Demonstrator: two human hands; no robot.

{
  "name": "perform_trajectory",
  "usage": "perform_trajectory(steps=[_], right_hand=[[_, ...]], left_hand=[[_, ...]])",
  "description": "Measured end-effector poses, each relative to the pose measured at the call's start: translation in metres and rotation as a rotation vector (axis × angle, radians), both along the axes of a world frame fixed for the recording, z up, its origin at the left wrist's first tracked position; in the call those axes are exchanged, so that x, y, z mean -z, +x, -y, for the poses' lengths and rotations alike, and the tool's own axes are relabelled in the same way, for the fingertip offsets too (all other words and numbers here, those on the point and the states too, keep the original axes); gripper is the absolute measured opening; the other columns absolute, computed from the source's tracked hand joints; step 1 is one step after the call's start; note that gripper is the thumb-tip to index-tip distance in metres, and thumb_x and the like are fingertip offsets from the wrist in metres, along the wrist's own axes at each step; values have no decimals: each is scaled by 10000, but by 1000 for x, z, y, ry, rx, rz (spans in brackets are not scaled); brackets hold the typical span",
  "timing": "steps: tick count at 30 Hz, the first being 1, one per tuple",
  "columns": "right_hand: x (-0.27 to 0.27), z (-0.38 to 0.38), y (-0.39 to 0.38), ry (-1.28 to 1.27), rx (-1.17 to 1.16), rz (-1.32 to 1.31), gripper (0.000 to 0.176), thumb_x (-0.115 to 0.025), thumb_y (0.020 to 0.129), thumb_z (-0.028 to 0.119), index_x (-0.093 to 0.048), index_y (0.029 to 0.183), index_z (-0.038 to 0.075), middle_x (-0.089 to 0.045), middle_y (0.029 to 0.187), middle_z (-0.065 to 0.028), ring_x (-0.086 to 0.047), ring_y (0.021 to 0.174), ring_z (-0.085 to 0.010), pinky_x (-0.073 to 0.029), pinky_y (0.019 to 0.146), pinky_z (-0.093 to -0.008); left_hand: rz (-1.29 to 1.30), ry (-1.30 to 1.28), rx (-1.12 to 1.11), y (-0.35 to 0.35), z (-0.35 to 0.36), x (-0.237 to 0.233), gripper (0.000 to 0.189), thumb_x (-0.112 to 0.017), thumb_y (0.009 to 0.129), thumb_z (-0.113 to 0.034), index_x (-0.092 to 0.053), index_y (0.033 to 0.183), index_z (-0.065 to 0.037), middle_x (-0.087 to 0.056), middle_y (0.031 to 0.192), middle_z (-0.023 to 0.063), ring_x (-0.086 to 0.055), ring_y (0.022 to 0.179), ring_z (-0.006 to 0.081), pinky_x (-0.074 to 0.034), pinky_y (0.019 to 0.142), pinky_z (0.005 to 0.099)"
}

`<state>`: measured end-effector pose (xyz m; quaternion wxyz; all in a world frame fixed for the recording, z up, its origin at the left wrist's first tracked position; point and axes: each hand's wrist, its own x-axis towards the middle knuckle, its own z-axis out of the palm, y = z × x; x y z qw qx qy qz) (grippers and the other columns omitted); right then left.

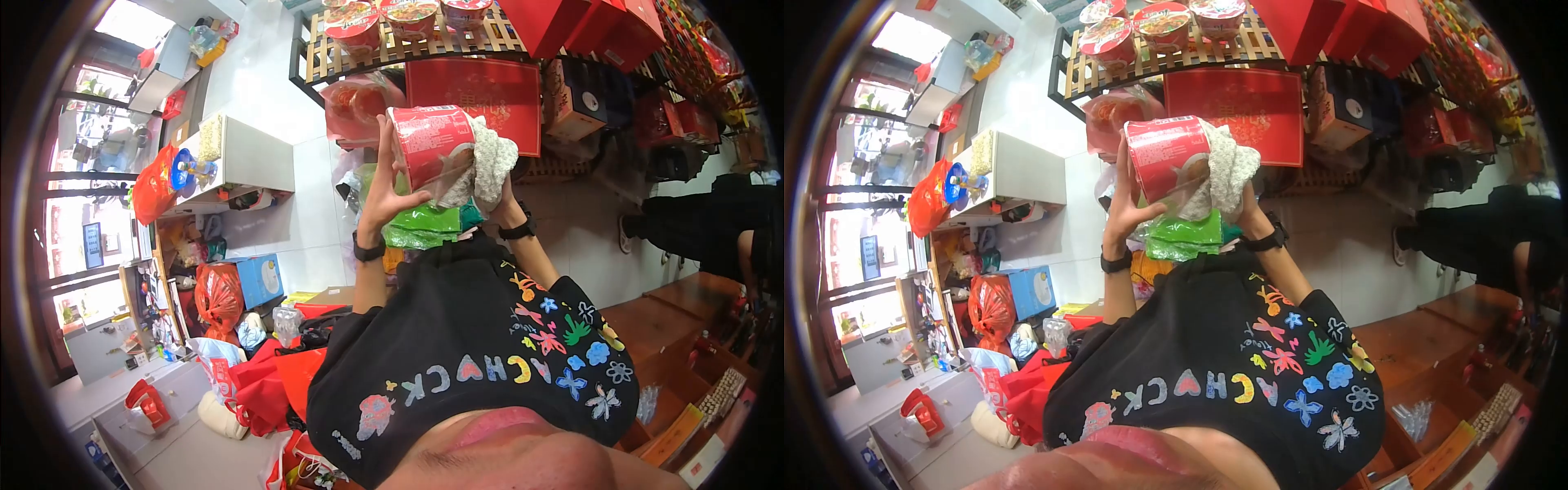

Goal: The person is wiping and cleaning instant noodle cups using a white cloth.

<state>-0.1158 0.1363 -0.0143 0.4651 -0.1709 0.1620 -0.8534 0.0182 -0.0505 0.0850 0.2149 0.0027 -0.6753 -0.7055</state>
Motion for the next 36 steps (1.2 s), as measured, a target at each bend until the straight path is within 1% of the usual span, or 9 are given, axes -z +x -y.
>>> perform_trajectory(steps=[2,8,10,14,22,25,28,33,36], right_hand=[[-11,-5,2,73,-18,-37,462,-431,1002,335,-432,1358,39,-560,1245,-68,-564,1101,-166,-490,902,-320],[-56,1,5,719,229,-1031,445,-573,906,155,-515,1323,10,-537,1318,-125,-530,1190,-238,-400,1033,-337],[-76,7,27,499,382,-955,488,-629,879,193,-532,1327,25,-524,1341,-142,-503,1232,-256,-375,1062,-354],[-99,-3,24,460,520,-1495,623,-757,760,196,-550,1336,77,-449,1391,-181,-440,1305,-305,-333,1099,-383],[-125,8,-18,407,130,-1243,368,-554,942,180,-566,1277,29,-587,1241,-98,-556,1131,-180,-442,969,-300],[-92,-9,-17,531,3,-739,391,-509,984,229,-510,1318,24,-575,1243,-63,-556,1101,-138,-456,933,-263],[-82,-8,-7,606,7,-409,456,-497,997,273,-424,1367,16,-553,1248,-51,-552,1099,-118,-466,932,-274],[-30,14,30,450,40,137,480,-471,996,331,-404,1380,50,-520,1309,-76,-538,1161,-176,-460,1003,-338],[-20,28,52,334,-8,410,452,-496,985,265,-394,1374,58,-516,1288,-88,-533,1145,-186,-464,975,-319]], left_hand=[[-13,96,-36,5,1,7,1168,-851,638,-448,-146,1513,-133,-19,1581,153,-177,1436,299,-293,1122,455],[11,184,-219,5,-4,17,1214,-744,637,-682,-166,1478,-23,-211,1486,130,-277,1382,269,-303,1119,423],[-12,284,-243,7,-11,12,1213,-747,639,-676,-158,1481,-32,-246,1471,138,-296,1374,265,-306,1117,423],[26,279,-180,15,-5,22,1240,-779,616,-657,-140,1487,-47,-298,1452,158,-325,1365,270,-309,1114,422],[71,169,-17,29,-14,-5,1228,-800,599,-625,-177,1499,-66,-308,1482,159,-315,1381,276,-302,1124,420],[42,269,47,29,-22,-11,1196,-791,610,-613,-204,1496,-64,-342,1467,147,-350,1363,262,-316,1117,422],[65,461,-76,30,-36,-22,1174,-769,614,-628,-233,1488,-56,-371,1454,139,-403,1326,244,-347,1093,413],[-88,948,-316,31,-23,71,609,-522,884,-464,-455,1340,-66,-561,1264,88,-531,1166,216,-419,1005,415],[-168,690,-520,15,-30,61,615,-525,889,-441,-435,1352,-46,-551,1276,91,-521,1178,229,-416,1008,417]])
